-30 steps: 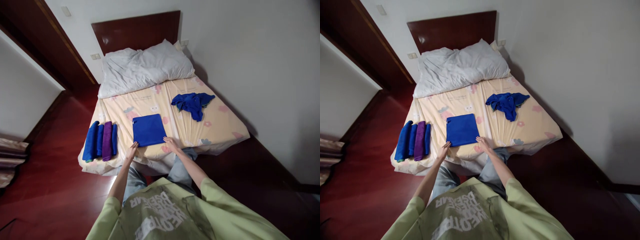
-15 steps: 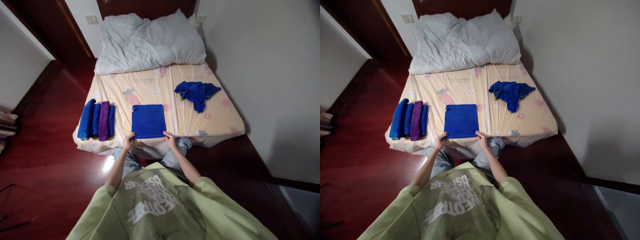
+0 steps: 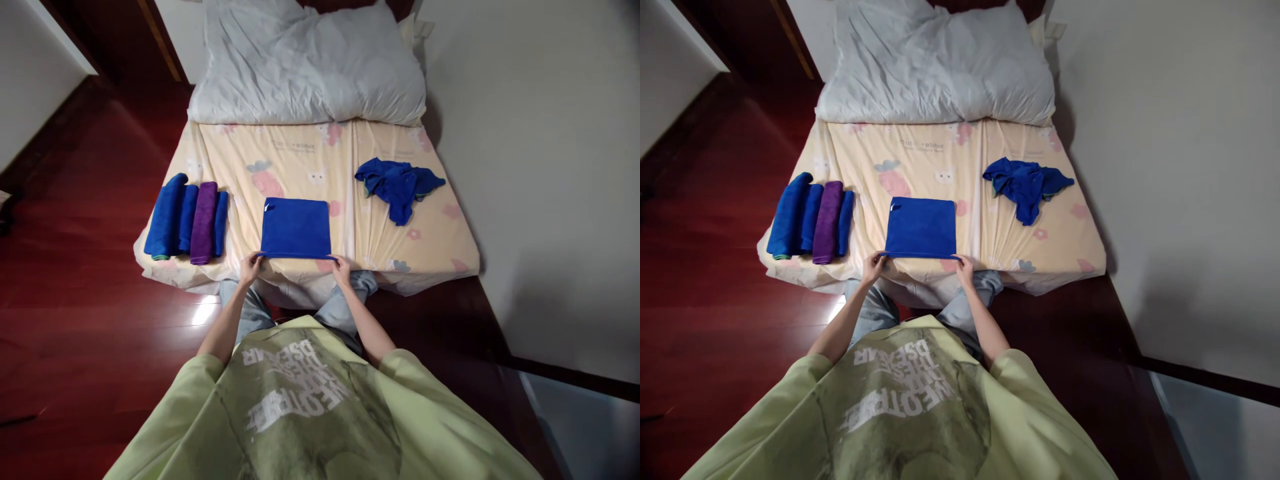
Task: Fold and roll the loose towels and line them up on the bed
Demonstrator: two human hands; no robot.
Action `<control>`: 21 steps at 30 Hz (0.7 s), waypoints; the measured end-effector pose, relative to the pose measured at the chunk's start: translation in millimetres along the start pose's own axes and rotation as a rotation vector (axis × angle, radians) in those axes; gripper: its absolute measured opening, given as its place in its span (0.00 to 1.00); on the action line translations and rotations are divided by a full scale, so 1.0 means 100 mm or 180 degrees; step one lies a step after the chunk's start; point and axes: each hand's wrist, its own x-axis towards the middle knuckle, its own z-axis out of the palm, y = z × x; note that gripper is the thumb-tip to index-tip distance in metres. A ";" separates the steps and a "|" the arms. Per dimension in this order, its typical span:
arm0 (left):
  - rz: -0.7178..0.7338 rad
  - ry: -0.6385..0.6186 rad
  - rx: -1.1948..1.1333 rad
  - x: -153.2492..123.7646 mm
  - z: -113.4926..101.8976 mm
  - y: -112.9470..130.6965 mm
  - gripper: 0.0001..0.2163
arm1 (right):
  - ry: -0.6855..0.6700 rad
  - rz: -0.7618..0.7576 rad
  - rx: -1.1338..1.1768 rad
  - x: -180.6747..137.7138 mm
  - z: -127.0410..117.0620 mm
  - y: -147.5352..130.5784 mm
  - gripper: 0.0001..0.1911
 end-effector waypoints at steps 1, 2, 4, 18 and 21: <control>-0.0034 0.0001 -0.0038 0.01 0.01 0.00 0.19 | 0.0046 0.0071 0.0030 0.01 0.00 0.02 0.22; -0.0064 0.0017 -0.0048 0.02 0.01 -0.01 0.20 | 0.0091 0.0150 0.0069 0.02 0.00 0.04 0.23; -0.0069 0.0093 0.0046 0.05 0.02 0.00 0.21 | 0.0181 0.0291 0.0130 0.05 0.01 0.08 0.27; 0.0060 0.0084 0.0813 0.25 0.01 0.03 0.17 | 0.0215 0.0368 -0.0336 0.30 0.10 0.05 0.27; 0.0028 0.0038 0.0866 0.29 0.00 0.02 0.16 | 0.0267 0.0495 -0.0488 0.36 0.16 0.04 0.25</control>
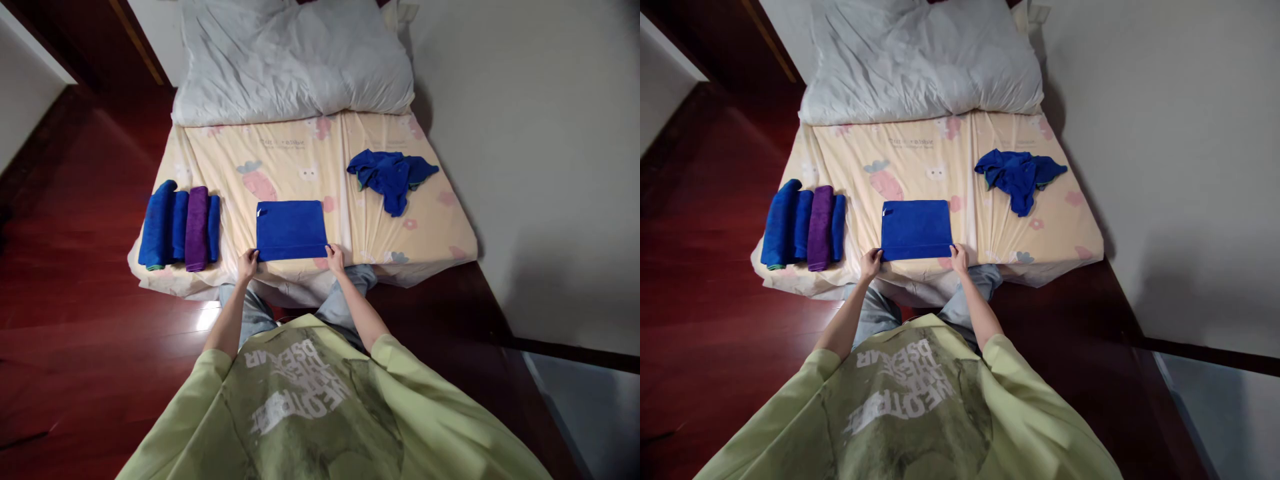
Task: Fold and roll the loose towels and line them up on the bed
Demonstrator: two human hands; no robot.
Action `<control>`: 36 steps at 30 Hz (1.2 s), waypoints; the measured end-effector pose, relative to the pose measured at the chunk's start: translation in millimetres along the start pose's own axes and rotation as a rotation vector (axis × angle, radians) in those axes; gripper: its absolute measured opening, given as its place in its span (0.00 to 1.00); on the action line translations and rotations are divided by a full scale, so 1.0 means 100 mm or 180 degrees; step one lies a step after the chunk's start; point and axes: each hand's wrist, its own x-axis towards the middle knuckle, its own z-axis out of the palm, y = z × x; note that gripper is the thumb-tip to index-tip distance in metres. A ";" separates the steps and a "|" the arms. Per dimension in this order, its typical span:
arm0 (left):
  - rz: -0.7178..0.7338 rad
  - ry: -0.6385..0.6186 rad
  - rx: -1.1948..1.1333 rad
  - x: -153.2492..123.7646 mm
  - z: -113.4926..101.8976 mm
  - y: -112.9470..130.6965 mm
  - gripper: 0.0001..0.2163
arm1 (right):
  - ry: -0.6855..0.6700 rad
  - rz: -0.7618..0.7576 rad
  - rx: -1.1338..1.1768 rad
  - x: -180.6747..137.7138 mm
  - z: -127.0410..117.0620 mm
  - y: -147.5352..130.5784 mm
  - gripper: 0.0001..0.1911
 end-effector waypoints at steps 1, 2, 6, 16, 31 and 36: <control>-0.0003 -0.0025 0.0006 0.01 0.00 0.00 0.16 | 0.0028 0.0023 -0.0032 0.01 0.02 0.00 0.25; -0.0008 -0.0042 0.0011 0.02 -0.01 0.01 0.16 | 0.0062 0.0025 -0.0052 0.01 0.03 0.01 0.25; -0.0045 -0.0025 0.0000 0.03 -0.01 0.04 0.16 | 0.0205 -0.0042 -0.0163 0.01 0.07 0.06 0.27; -0.0274 0.0162 -0.0305 -0.02 -0.01 0.09 0.16 | 0.0281 0.0030 -0.0358 -0.01 0.13 0.11 0.29; -0.0615 0.0110 -0.0393 0.04 -0.01 0.07 0.14 | 0.0277 0.0101 -0.0114 0.01 0.09 0.12 0.25; -0.0643 0.0120 -0.0371 0.05 0.00 0.09 0.13 | 0.0309 0.0103 -0.0057 0.01 0.10 0.12 0.23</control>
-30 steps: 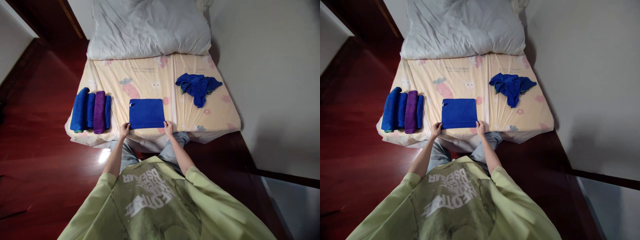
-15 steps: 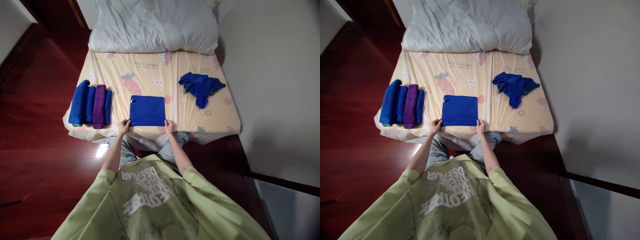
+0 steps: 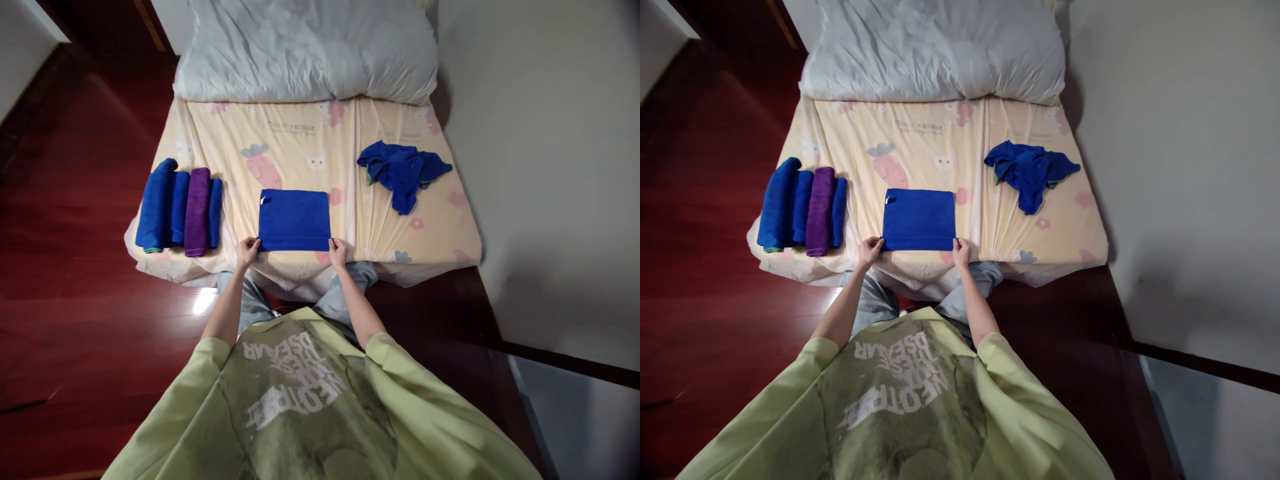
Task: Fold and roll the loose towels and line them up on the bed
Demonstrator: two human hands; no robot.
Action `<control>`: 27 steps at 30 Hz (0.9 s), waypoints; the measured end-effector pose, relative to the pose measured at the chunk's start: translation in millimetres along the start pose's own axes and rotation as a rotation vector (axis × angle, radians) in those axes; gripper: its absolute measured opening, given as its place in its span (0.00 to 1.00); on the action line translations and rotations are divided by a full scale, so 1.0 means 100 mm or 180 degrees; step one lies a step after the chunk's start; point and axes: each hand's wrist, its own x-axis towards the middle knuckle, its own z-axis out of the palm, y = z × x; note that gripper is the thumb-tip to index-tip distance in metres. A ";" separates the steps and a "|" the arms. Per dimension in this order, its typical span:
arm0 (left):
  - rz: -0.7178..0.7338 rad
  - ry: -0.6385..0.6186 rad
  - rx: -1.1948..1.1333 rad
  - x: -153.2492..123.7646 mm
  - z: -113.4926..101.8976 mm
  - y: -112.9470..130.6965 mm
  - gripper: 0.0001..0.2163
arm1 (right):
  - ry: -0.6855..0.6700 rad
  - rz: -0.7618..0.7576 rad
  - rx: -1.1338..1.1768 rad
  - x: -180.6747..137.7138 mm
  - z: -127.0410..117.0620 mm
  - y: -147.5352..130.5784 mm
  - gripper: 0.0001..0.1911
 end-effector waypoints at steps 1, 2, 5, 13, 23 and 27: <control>-0.0006 -0.0002 0.0005 0.00 0.00 0.00 0.13 | 0.0007 -0.0001 0.0003 0.00 0.00 0.00 0.23; -0.0005 0.0000 0.0015 0.00 0.01 -0.01 0.13 | 0.0016 -0.0003 0.0006 0.00 0.00 0.00 0.23; -0.0002 0.0014 0.0071 0.01 0.02 -0.02 0.13 | 0.0053 -0.0017 0.0021 0.00 0.01 0.00 0.23; 0.0021 0.0017 0.0144 -0.01 0.02 0.01 0.13 | 0.0121 0.0040 0.0180 0.01 0.03 0.02 0.22; -0.0127 0.0118 0.0327 0.01 0.05 0.07 0.12 | 0.0170 0.0092 0.0400 0.03 0.05 0.05 0.22; -0.0196 0.0139 0.0440 0.02 0.06 0.09 0.12 | 0.0184 0.0171 0.0327 0.02 0.04 0.01 0.20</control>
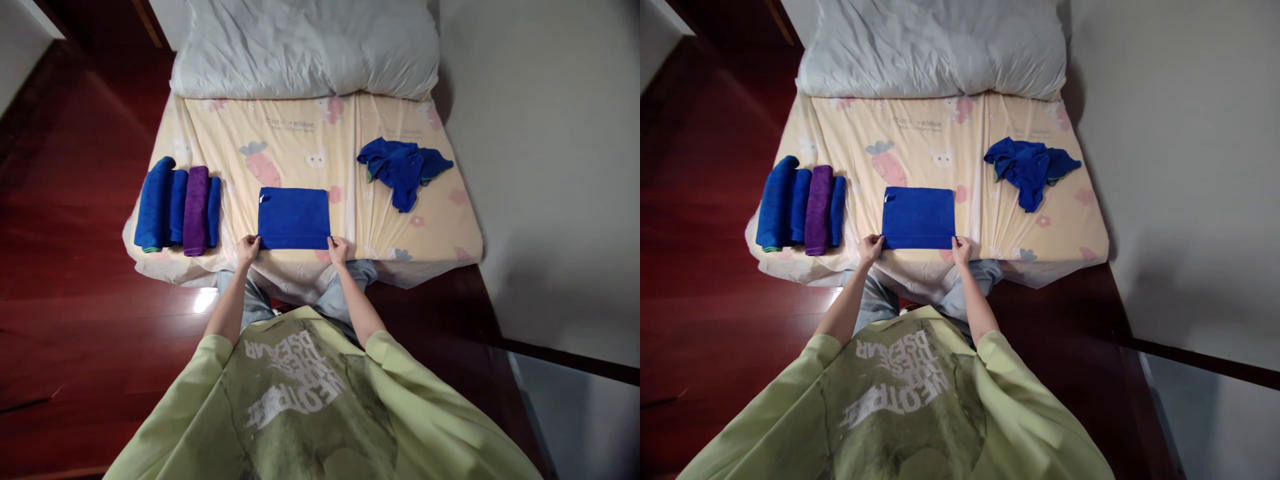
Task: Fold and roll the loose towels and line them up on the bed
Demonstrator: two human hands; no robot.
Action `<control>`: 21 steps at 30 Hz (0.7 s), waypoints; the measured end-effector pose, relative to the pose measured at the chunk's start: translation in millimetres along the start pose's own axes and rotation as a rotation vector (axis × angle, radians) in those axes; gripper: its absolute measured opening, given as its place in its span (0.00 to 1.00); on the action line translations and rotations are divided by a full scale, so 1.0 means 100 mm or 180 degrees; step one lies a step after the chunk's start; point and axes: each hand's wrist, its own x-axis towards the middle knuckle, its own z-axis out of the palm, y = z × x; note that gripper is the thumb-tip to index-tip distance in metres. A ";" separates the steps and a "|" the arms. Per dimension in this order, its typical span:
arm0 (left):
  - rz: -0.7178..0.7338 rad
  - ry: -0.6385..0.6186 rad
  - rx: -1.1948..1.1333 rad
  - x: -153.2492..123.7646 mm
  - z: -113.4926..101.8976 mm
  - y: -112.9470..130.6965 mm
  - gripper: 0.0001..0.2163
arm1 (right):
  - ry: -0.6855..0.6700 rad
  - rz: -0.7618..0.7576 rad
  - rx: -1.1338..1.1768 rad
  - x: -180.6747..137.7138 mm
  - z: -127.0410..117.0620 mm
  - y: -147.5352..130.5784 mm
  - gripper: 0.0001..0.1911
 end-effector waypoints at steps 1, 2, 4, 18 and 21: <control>-0.0017 0.0000 0.0020 0.00 0.00 0.00 0.12 | 0.0009 0.0024 -0.0029 0.00 0.00 -0.02 0.19; -0.0030 -0.0008 0.0033 0.00 0.00 0.00 0.12 | 0.0018 0.0045 -0.0059 -0.01 -0.01 -0.04 0.18; -0.0047 -0.0013 0.0042 0.00 0.00 0.00 0.12 | 0.0035 0.0073 -0.0131 -0.02 -0.01 -0.07 0.16; -0.0064 0.0048 -0.0083 0.02 0.04 -0.04 0.09 | 0.0140 0.0220 -0.0336 0.02 0.02 -0.11 0.12; -0.0077 0.0042 -0.0021 0.02 0.05 -0.02 0.09 | 0.0157 0.0245 -0.0230 0.00 -0.01 -0.15 0.11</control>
